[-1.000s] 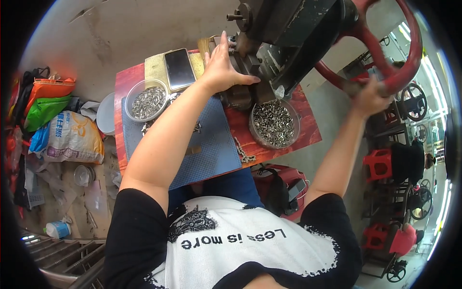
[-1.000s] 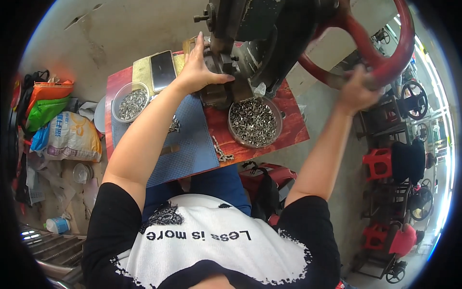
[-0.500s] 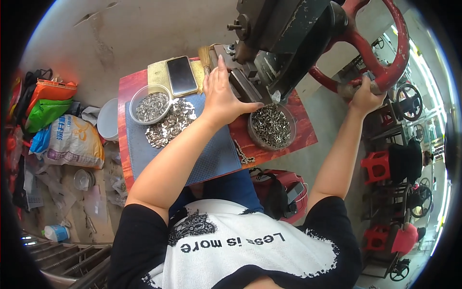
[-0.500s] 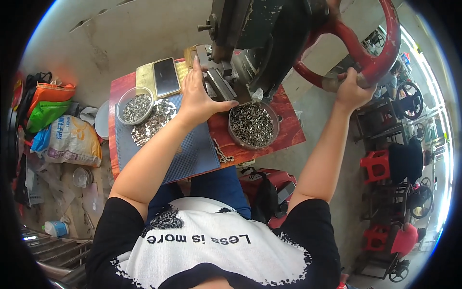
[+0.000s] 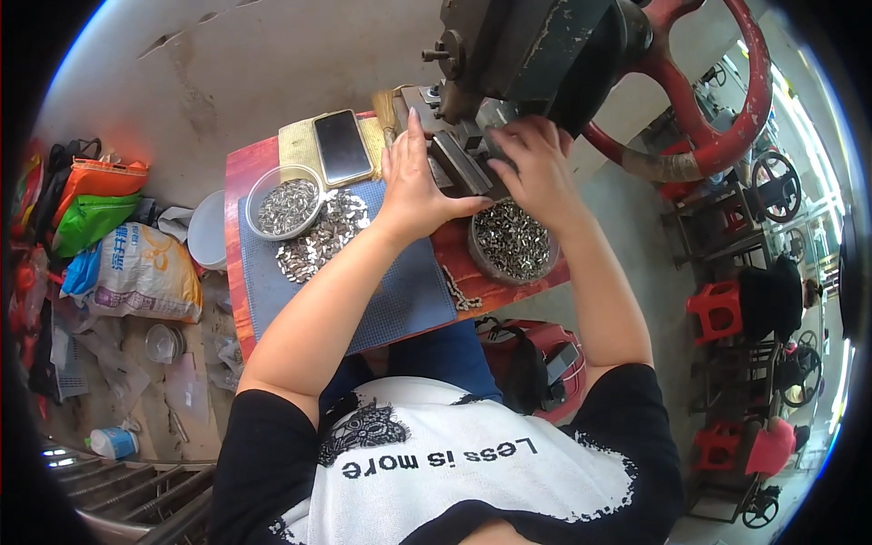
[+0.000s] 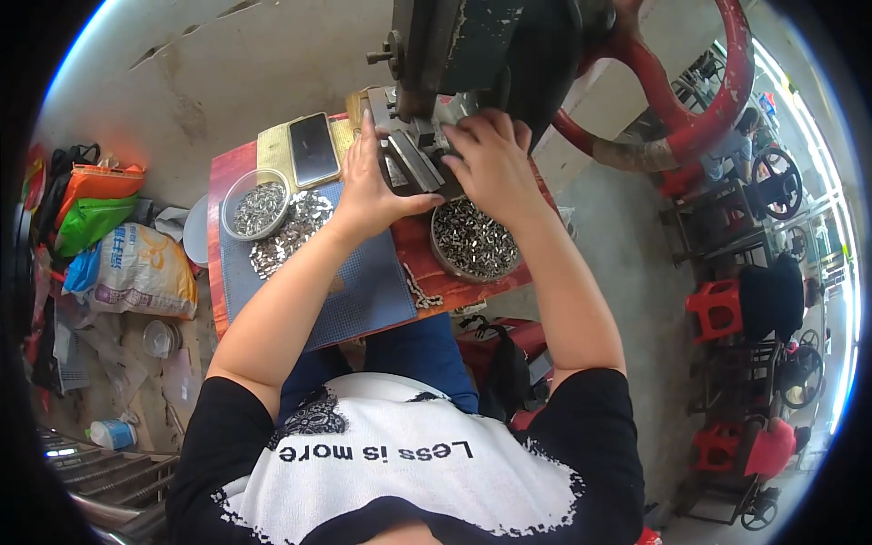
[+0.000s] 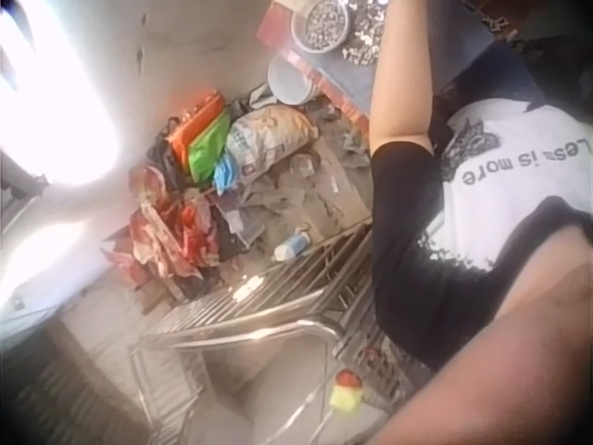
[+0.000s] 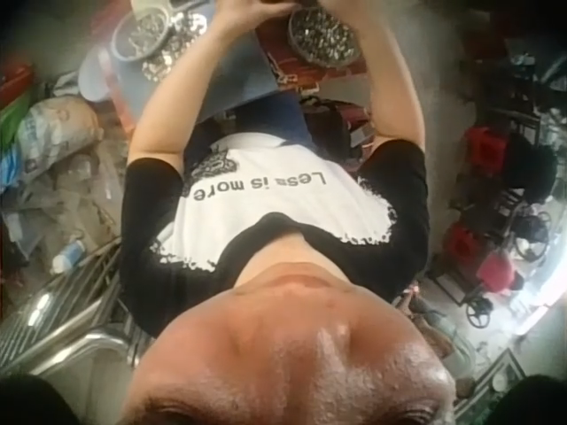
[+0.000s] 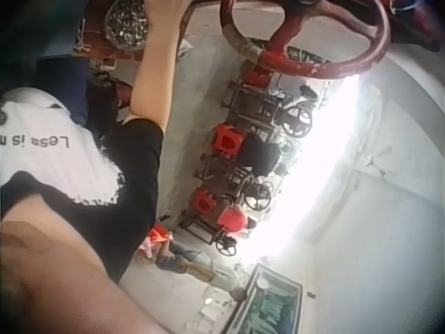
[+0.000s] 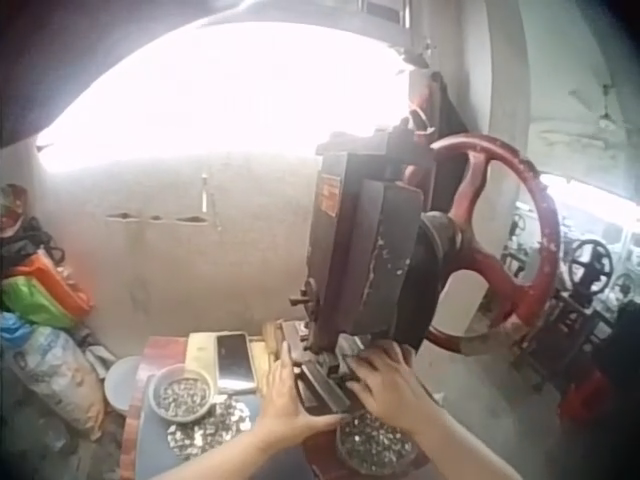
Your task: Placing small metal components into a template and using a manual punch machine to press them.
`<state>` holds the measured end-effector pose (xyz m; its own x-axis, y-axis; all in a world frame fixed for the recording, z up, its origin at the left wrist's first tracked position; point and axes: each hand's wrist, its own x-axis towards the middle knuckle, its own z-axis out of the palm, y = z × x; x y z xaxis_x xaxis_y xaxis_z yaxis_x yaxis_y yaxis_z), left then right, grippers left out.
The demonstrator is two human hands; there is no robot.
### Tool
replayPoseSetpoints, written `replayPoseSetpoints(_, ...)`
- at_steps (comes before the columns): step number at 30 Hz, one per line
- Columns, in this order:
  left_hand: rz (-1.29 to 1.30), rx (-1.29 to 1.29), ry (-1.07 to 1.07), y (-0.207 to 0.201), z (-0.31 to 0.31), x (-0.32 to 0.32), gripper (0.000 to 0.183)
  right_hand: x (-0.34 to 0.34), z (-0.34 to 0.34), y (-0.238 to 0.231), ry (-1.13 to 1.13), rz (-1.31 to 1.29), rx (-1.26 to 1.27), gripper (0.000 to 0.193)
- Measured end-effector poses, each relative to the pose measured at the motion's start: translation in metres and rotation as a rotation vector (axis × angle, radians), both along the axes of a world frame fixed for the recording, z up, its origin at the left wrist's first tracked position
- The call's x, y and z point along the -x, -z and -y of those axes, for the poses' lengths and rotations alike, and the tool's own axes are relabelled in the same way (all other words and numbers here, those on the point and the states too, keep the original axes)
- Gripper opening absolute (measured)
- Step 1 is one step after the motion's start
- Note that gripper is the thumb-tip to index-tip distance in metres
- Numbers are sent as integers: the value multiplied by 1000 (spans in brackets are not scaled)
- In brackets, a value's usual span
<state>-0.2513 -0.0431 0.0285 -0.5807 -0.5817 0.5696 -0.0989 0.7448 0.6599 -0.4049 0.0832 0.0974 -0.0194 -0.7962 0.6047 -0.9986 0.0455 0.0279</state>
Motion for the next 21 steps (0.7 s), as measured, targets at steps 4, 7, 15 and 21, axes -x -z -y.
replayPoseSetpoints(4,11,-37,32,-4,-3,0,148,12,8,0,-84,41,-159,26)
replayPoseSetpoints(7,18,-50,23,-5,-3,1,147,6,11,4,-79,51,-91,23)
replayPoseSetpoints(15,-116,246,136,-37,-51,-1,141,-9,-47,15,-80,1017,-114,30)
replayPoseSetpoints(21,48,273,161,-37,-73,-18,139,-13,-81,31,334,840,-200,30)
